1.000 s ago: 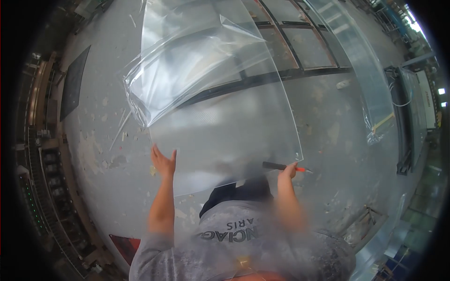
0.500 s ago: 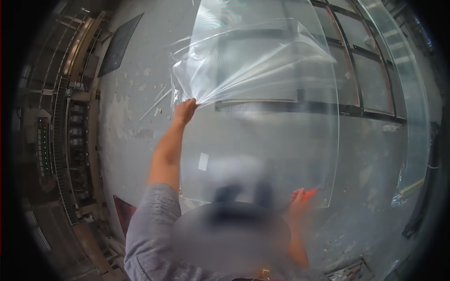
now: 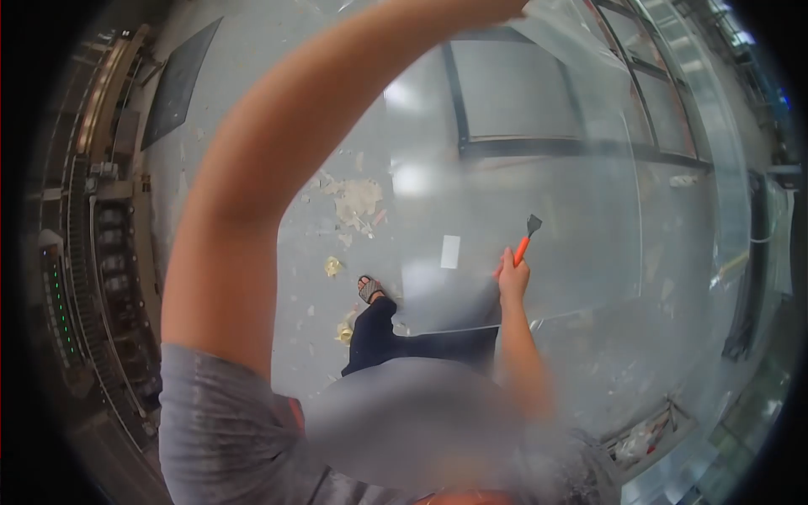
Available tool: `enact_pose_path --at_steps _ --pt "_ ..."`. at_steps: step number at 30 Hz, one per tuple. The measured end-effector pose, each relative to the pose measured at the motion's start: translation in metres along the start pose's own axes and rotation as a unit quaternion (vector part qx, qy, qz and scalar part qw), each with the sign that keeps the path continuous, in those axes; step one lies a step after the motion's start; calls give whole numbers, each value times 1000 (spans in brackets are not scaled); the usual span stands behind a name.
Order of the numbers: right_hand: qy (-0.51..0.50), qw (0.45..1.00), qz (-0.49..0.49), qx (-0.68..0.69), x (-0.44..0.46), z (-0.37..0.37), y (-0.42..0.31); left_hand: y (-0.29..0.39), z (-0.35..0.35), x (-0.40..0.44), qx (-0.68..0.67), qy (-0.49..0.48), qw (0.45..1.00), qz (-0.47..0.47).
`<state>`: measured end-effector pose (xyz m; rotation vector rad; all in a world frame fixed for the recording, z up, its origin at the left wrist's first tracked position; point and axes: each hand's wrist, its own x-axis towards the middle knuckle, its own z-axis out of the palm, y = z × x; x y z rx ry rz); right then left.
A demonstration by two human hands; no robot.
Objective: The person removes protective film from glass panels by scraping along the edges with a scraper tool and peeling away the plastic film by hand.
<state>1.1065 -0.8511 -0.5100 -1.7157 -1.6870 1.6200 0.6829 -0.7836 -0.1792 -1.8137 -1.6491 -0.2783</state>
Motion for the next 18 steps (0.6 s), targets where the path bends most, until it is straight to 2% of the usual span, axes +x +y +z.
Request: enact_pose_path --at_steps 1,3,4,5,6,8,9,11,15,17,18 --pt "8 1000 2 2 -5 14 2 15 -11 -38 -43 -88 992 -74" --pt "149 979 -47 -130 -11 37 1 44 -22 -118 -120 -267 934 -207" --pt "220 954 -64 -193 -16 44 4 59 -10 -157 -210 -245 914 -244" --pt "238 952 -60 -181 -20 46 8 84 9 -183 -226 -307 868 -318" --pt "238 953 -51 -179 -15 45 8 109 40 -214 -225 -250 888 -315" --pt "251 950 -35 -181 -4 43 17 139 54 -236 -234 -325 867 -296" --pt "260 947 -26 -188 -2 47 23 152 49 -245 -269 -306 849 -335" --pt "263 948 -28 -175 -6 54 13 152 29 -231 -273 -364 816 -357" --pt "252 950 -26 -181 -21 50 12 112 13 -200 -266 -426 805 -316" --pt "250 948 -42 -192 -18 49 6 72 4 -202 -245 -339 871 -257" --pt "259 948 -34 -183 -16 47 2 26 -9 -194 -199 -368 885 -202"
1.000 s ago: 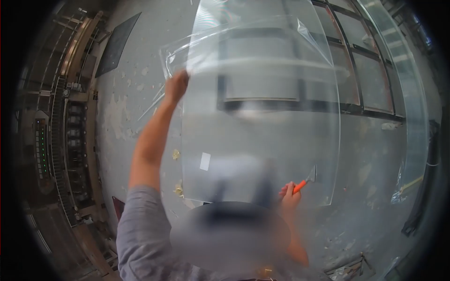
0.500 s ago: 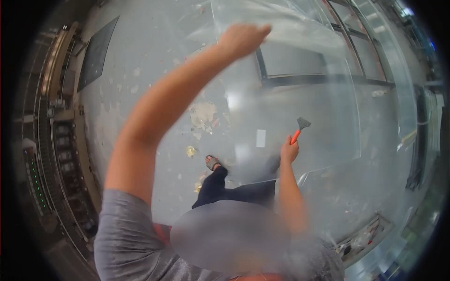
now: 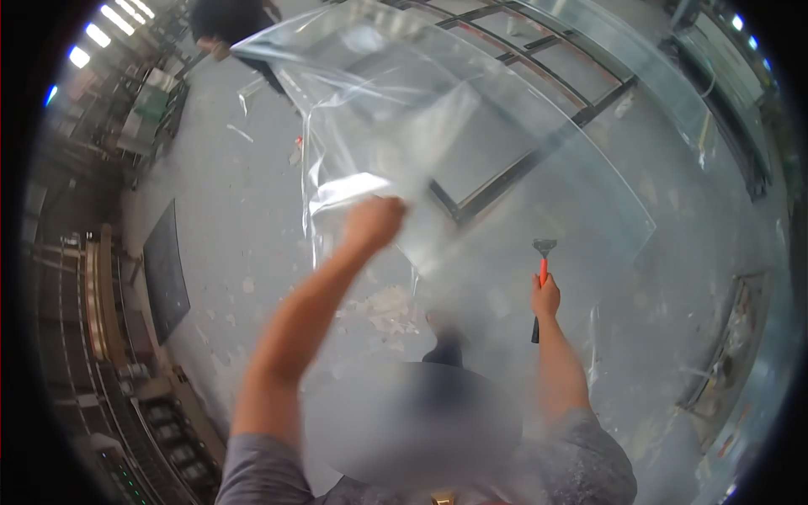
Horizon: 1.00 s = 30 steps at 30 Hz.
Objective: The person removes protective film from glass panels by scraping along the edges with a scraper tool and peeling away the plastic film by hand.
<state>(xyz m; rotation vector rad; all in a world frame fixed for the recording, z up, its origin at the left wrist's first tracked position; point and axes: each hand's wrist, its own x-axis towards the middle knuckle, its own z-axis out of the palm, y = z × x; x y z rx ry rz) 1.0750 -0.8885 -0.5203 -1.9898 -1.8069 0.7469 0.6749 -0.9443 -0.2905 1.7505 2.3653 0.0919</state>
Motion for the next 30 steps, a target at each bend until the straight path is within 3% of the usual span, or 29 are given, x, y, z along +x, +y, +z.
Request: enact_pose_path --at_steps 1,3,4,5,8,9,11,13,15,17,19,22,26,28,30 --pt "-3 1000 5 -12 1 -1 0 -17 -78 -7 64 -24 997 -41" --pt "-16 999 14 -37 0 1 2 -156 -184 -15 98 209 971 -59" --pt "-15 999 26 -31 -4 3 4 -216 -265 -39 139 172 958 -183" --pt "12 999 13 -33 -5 5 7 -303 -325 -79 157 213 936 -233" --pt "49 997 14 -57 4 17 11 -574 -424 -333 171 250 854 -424" --pt "44 997 14 -59 13 22 22 -614 -388 -446 340 344 807 -338" --pt "25 996 50 -71 10 32 24 -543 -296 -555 304 265 699 -590" --pt "13 993 71 -91 18 22 -3 -460 -169 -624 234 97 596 -762" --pt "44 985 114 -122 26 24 -43 -410 -19 -606 79 -71 626 -772" --pt "58 978 132 -150 30 35 -83 -359 95 -558 -101 -188 681 -700" --pt "99 981 128 -107 52 56 -137 -334 151 -515 -222 -238 709 -626" --pt "97 991 41 -80 90 105 -210 -344 177 -474 -291 -268 715 -576" --pt "24 999 -12 -32 109 171 -343 -445 189 -458 -280 -295 727 -554" --pt "3 1000 -13 -3 97 204 -401 -536 191 -448 -206 -310 756 -539" --pt "29 997 -74 -9 72 234 -449 -637 179 -417 -88 -252 799 -539"
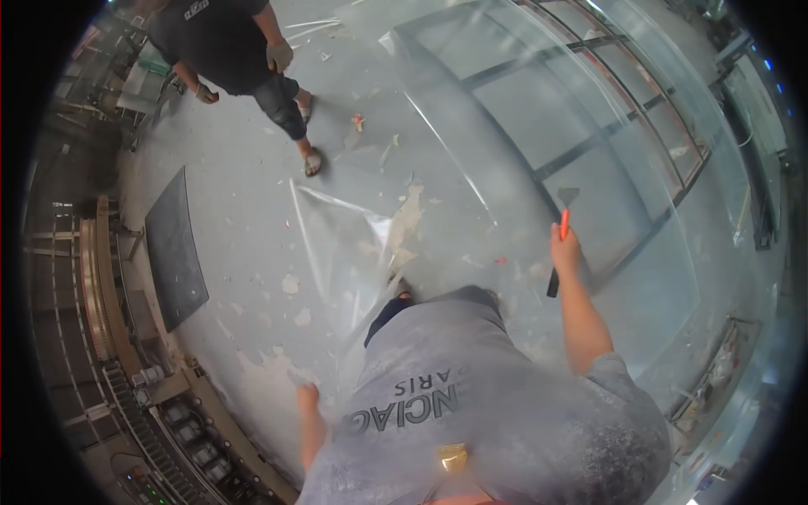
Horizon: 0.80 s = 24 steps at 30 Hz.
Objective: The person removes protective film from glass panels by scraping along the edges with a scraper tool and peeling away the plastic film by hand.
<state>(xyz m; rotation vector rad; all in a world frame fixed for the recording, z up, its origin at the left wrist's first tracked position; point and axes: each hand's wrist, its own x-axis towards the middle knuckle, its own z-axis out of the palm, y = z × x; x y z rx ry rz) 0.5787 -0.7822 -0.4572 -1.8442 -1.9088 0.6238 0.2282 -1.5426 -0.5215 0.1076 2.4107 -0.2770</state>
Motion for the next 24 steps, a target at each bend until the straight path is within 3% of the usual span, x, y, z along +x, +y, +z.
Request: enact_pose_path --at_steps 1,3,6,9,11,12,14,16,20,24 --pt "2 1000 4 0 -10 15 -17 26 -56 26 -66 134 989 -18" --pt "-37 999 -11 0 -33 42 -37 89 -161 86 -99 214 969 78" --pt "-60 998 16 17 -74 56 -66 220 -277 151 -136 243 932 231" --pt "-91 993 72 33 -98 54 -94 366 -341 203 -174 200 897 353" --pt "-88 992 86 29 -99 59 -97 463 -361 196 -242 155 883 372" --pt "-83 991 98 33 -93 64 -100 505 -336 244 -309 103 856 402" --pt "-74 991 107 31 -68 85 -110 579 -333 225 -233 95 880 403" --pt "-52 989 130 37 -29 104 -126 636 -326 200 -253 20 881 399" --pt "-106 990 91 31 67 125 -178 664 -312 184 -234 -38 879 413" --pt "-110 994 3 -9 167 137 -212 687 -348 199 -220 -41 895 386"
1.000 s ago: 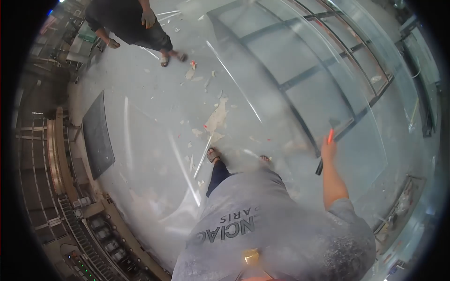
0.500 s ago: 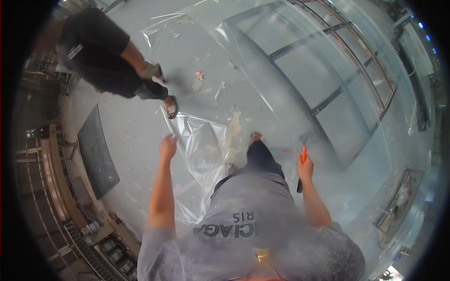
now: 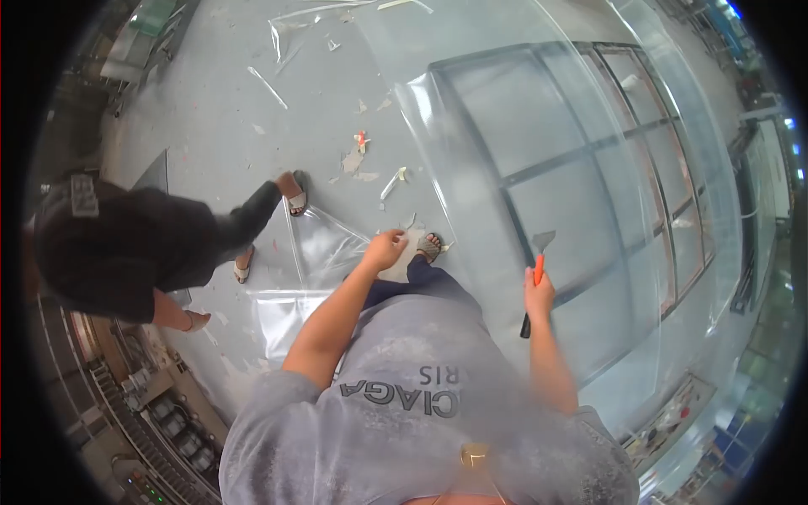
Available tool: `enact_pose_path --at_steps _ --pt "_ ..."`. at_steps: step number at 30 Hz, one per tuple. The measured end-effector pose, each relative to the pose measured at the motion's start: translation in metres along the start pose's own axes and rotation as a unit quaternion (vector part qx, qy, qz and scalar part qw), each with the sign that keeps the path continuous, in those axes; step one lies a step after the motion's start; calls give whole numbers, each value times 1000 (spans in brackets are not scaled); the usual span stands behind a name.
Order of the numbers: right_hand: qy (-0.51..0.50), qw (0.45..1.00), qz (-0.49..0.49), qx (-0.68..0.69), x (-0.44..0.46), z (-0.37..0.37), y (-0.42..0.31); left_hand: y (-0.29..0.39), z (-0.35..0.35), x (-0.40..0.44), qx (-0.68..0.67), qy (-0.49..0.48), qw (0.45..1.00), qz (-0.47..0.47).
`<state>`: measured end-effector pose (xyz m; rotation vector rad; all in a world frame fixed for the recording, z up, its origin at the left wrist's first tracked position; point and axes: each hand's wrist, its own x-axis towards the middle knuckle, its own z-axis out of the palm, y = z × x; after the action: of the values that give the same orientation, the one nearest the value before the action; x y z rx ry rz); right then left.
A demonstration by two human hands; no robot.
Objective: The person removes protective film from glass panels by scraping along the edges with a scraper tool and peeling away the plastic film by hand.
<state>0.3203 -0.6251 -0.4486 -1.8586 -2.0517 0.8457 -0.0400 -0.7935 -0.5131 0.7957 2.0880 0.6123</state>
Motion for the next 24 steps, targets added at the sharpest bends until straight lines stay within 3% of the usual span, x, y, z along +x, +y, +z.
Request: enact_pose_path --at_steps 4,7,11,12,15,16,18,19,22,24 --pt "-30 997 47 44 70 -5 -35 -20 -37 19 -50 53 994 -83" --pt "3 994 64 92 91 -4 -56 -13 -65 42 -59 98 989 -92" --pt "-27 986 123 111 73 6 -60 63 -98 104 -59 207 977 -4" --pt "-25 985 131 106 64 9 -62 79 -105 128 -132 198 971 13" --pt "-30 989 133 57 42 16 -71 131 -127 216 84 269 940 192" --pt "-25 988 144 50 36 18 -78 149 -133 245 79 256 943 195" --pt "-14 985 157 64 32 26 -101 169 -141 304 250 343 877 226" --pt "-16 984 170 57 20 28 -107 165 -137 314 249 330 882 226" --pt "-13 969 244 41 2 33 -119 148 -133 331 232 146 922 273" --pt "-18 968 248 40 10 40 -134 124 -132 333 183 125 936 272"
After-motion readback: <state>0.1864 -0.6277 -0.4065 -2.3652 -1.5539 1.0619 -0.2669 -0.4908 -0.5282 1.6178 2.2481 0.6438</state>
